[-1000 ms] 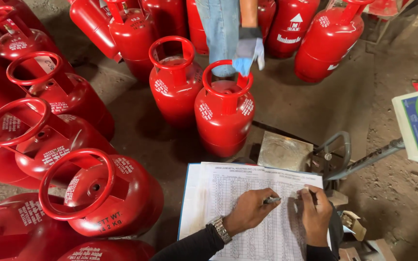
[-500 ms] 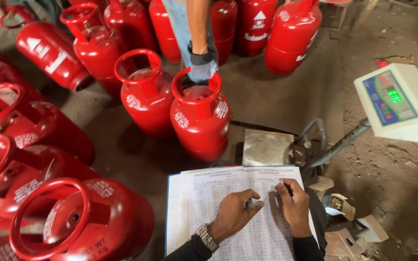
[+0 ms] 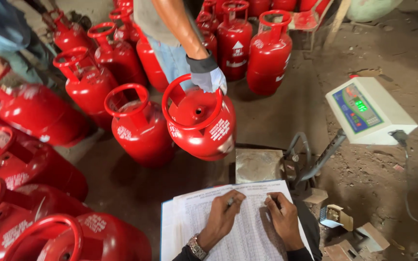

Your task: Manually recording the weight of gas cylinders on a log sheet as they are moved or weighed.

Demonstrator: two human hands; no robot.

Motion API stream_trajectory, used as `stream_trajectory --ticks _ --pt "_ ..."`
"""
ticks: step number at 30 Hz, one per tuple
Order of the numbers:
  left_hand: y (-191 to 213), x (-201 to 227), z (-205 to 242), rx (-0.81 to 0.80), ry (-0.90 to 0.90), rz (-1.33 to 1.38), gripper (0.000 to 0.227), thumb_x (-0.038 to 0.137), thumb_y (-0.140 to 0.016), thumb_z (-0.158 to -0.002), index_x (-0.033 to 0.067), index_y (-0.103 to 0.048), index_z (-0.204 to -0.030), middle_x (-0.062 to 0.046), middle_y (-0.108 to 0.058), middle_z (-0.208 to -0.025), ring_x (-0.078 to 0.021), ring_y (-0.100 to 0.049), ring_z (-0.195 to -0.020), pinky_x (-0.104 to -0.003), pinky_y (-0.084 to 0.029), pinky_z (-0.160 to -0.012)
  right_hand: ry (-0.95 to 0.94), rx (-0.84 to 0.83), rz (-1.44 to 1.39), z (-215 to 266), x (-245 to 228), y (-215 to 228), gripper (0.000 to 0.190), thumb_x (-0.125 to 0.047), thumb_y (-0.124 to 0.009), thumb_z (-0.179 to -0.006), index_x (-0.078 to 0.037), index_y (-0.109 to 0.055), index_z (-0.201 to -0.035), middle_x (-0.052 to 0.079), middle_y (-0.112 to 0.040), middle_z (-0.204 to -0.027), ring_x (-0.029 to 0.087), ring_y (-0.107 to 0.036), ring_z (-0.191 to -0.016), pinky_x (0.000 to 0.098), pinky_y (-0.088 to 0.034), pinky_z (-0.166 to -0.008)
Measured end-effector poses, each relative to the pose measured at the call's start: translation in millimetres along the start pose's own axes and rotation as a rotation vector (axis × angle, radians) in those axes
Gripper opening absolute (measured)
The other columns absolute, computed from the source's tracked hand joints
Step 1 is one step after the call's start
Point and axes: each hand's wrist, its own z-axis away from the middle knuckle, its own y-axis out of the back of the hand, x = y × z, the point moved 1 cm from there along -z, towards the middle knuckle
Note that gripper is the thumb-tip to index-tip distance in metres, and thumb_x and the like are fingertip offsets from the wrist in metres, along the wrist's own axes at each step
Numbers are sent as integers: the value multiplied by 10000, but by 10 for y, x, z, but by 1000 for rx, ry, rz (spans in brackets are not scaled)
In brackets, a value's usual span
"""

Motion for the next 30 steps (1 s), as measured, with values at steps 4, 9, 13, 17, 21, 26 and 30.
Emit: stream_trajectory --ticks 4,9,13,17,21,26,30 --pt "137 359 -381 104 -221 -40 207 166 -580 -1016 5 -702 -1062 -117 -635 -815 -169 -587 -740 -326 -484 -661 44 35 -5 -26 79 -4 267 -237 -672 -938 14 -711 -1021 73 -713 -719 118 -628 -684 283 -505 -628" --pt "364 785 -1029 462 -660 -270 321 223 -588 -1053 11 -594 -1293 -208 -588 -1291 -375 -564 -1200 -463 -434 -1047 -19 19 -17 -39 91 -17 251 -210 -672 -909 3 -719 -1032 58 -716 -697 128 -637 -636 296 -504 -595" --pt "428 845 -1742 520 -627 -395 431 322 -568 -1046 33 -592 -1365 -232 -494 -1490 -435 -443 -1347 -564 -325 -1109 -35 15 -7 -64 274 -30 264 -231 -671 -928 3 -727 -1036 82 -680 -681 145 -594 -634 315 -477 -588" --pt "394 803 -2347 524 -585 -490 522 388 -553 -1029 27 -568 -1406 -209 -468 -1503 -446 -384 -1377 -689 -267 -1047 -27 -7 -15 -69 241 -5 322 -302 -663 -924 -7 -707 -1046 62 -694 -736 129 -650 -654 311 -507 -611" --pt "89 562 -2712 448 -366 -781 415 426 -587 -997 62 -680 -1175 -119 -581 -1308 -386 -414 -1378 -801 -208 -1023 6 -8 -44 -32 236 15 359 -344 -656 -927 -1 -708 -1023 81 -679 -731 136 -632 -645 320 -503 -613" --pt "-277 775 -2541 270 -469 -681 343 385 -595 -996 72 -729 -1043 -120 -591 -1137 -378 -487 -1188 -782 -207 -1100 15 -10 -61 -32 154 0 369 -355 -655 -935 0 -708 -1024 75 -671 -737 140 -603 -657 319 -493 -615" --pt "-493 738 -2647 307 -574 -621 290 317 -605 -992 63 -742 -958 -88 -637 -1020 -363 -508 -1147 -788 -185 -1108 46 -22 -52 -2 98 31 368 -363 -655 -950 -9 -708 -1034 69 -673 -757 139 -600 -684 319 -493 -620"
